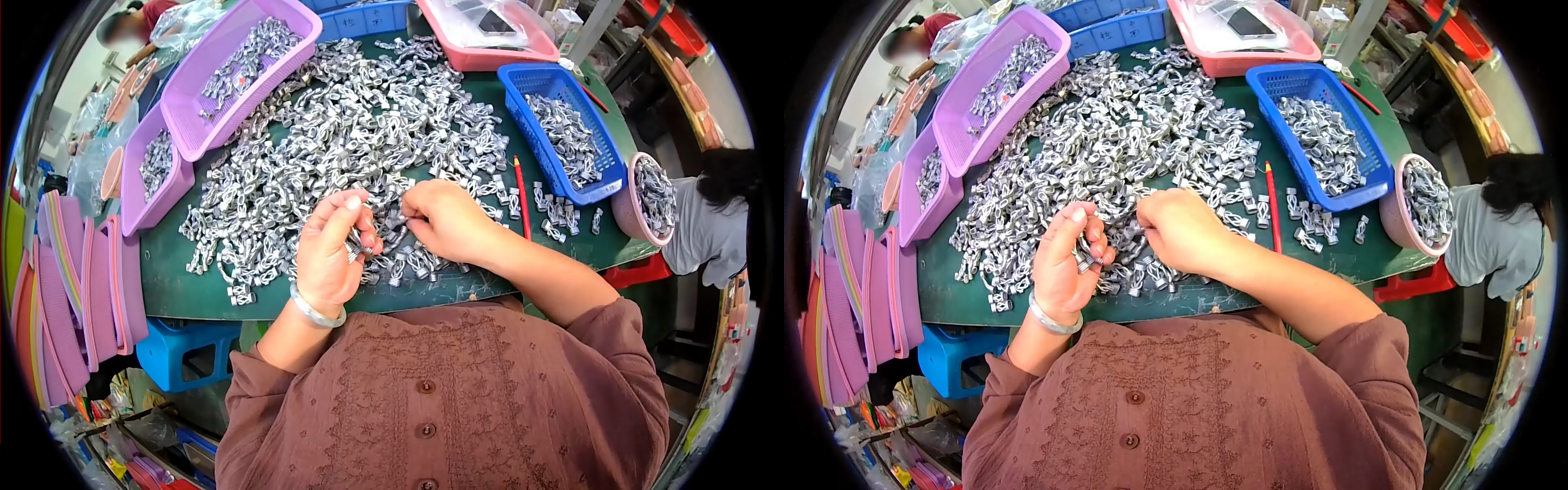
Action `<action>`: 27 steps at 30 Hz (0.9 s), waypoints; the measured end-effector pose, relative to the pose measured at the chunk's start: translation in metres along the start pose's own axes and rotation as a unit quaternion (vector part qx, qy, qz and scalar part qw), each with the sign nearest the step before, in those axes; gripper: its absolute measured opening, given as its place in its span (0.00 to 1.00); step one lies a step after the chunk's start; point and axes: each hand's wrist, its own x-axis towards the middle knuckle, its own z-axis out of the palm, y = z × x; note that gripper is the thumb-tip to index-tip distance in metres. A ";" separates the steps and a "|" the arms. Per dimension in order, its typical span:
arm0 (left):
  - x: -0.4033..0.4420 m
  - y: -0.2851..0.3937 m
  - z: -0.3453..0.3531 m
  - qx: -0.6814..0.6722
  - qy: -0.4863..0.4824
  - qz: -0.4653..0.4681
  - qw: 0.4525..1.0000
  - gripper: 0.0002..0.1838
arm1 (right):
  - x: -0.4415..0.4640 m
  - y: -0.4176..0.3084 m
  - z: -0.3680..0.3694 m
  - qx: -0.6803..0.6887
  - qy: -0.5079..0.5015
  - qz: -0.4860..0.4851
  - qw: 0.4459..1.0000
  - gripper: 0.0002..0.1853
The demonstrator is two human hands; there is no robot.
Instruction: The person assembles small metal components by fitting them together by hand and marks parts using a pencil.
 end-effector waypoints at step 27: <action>0.004 -0.006 0.018 0.123 0.006 -0.042 0.992 0.06 | -0.010 -0.023 -0.027 0.671 -0.077 0.143 0.723 0.07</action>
